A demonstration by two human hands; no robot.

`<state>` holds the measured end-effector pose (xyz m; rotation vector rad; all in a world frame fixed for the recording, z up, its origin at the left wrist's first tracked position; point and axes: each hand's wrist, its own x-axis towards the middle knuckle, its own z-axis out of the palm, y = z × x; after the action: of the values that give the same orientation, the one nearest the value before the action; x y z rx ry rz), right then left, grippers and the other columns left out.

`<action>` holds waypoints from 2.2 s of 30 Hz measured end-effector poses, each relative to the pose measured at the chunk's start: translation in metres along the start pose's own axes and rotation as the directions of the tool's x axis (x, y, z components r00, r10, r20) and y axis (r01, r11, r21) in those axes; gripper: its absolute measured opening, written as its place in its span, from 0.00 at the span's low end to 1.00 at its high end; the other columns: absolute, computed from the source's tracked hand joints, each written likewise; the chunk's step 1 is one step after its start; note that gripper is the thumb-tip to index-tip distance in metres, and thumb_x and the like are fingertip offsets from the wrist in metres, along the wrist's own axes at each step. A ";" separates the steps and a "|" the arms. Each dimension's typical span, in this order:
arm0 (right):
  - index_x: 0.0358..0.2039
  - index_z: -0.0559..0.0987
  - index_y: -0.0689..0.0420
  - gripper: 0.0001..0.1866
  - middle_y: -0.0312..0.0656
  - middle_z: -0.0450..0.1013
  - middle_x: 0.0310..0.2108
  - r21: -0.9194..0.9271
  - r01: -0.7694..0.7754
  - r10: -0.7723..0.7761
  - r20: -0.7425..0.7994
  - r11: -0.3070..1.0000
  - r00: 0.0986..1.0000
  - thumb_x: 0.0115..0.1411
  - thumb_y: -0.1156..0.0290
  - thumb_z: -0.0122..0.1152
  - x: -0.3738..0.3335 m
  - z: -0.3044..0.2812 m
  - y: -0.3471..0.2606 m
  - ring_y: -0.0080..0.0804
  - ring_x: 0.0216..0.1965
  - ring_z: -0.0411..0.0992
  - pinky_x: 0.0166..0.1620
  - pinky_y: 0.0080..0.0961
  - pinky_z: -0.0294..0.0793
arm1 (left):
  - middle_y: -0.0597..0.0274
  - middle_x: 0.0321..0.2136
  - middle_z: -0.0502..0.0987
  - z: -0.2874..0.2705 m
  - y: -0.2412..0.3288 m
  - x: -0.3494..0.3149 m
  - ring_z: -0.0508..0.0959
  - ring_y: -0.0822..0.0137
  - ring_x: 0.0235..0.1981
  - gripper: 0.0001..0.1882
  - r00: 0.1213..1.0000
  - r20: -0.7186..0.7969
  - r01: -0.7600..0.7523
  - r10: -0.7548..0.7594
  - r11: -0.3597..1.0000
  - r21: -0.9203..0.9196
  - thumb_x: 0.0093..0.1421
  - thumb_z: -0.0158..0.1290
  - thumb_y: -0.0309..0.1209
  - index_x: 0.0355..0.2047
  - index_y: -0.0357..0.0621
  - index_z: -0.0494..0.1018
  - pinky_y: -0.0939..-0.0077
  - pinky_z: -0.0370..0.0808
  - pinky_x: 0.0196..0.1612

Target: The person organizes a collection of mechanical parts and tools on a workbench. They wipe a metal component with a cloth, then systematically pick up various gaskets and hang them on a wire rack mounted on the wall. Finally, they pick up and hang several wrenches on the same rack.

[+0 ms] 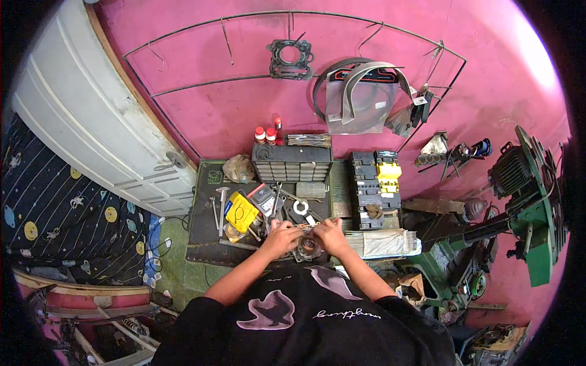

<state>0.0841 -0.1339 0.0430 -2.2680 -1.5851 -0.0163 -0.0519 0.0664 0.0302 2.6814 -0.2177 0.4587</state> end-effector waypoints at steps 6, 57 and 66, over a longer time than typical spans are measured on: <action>0.28 0.80 0.54 0.08 0.37 0.75 0.30 0.363 -0.215 0.344 -0.339 0.907 0.876 0.49 0.72 0.72 0.039 -0.069 -0.013 0.33 0.36 0.72 0.48 0.36 0.61 | 0.64 0.35 0.82 -0.028 0.006 0.043 0.80 0.66 0.39 0.08 0.875 -0.221 0.339 -0.431 0.871 -0.356 0.53 0.66 0.34 0.32 0.46 0.84 0.65 0.67 0.47; 0.56 0.70 0.55 0.29 0.50 0.79 0.30 0.597 -0.096 0.507 -0.574 0.797 0.643 0.54 0.69 0.70 0.289 -0.221 -0.010 0.47 0.35 0.79 0.43 0.42 0.75 | 0.64 0.36 0.83 -0.230 -0.094 0.274 0.78 0.73 0.37 0.13 0.554 -0.463 0.151 -0.692 0.630 -0.761 0.60 0.62 0.33 0.42 0.39 0.82 0.76 0.73 0.44; 0.56 0.75 0.43 0.34 0.35 0.74 0.54 -0.052 -0.023 0.040 0.363 0.998 0.931 0.47 0.53 0.72 0.020 0.028 0.010 0.49 0.60 0.63 0.59 0.60 0.56 | 0.54 0.56 0.69 -0.005 0.008 0.026 0.68 0.48 0.53 0.40 0.930 0.328 0.157 -0.167 0.986 0.056 0.46 0.66 0.40 0.59 0.45 0.65 0.45 0.65 0.51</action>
<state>0.0950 -0.1103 0.0185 -2.4382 -1.7385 0.4026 -0.0308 0.0589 0.0460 2.7626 -0.0825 -0.0454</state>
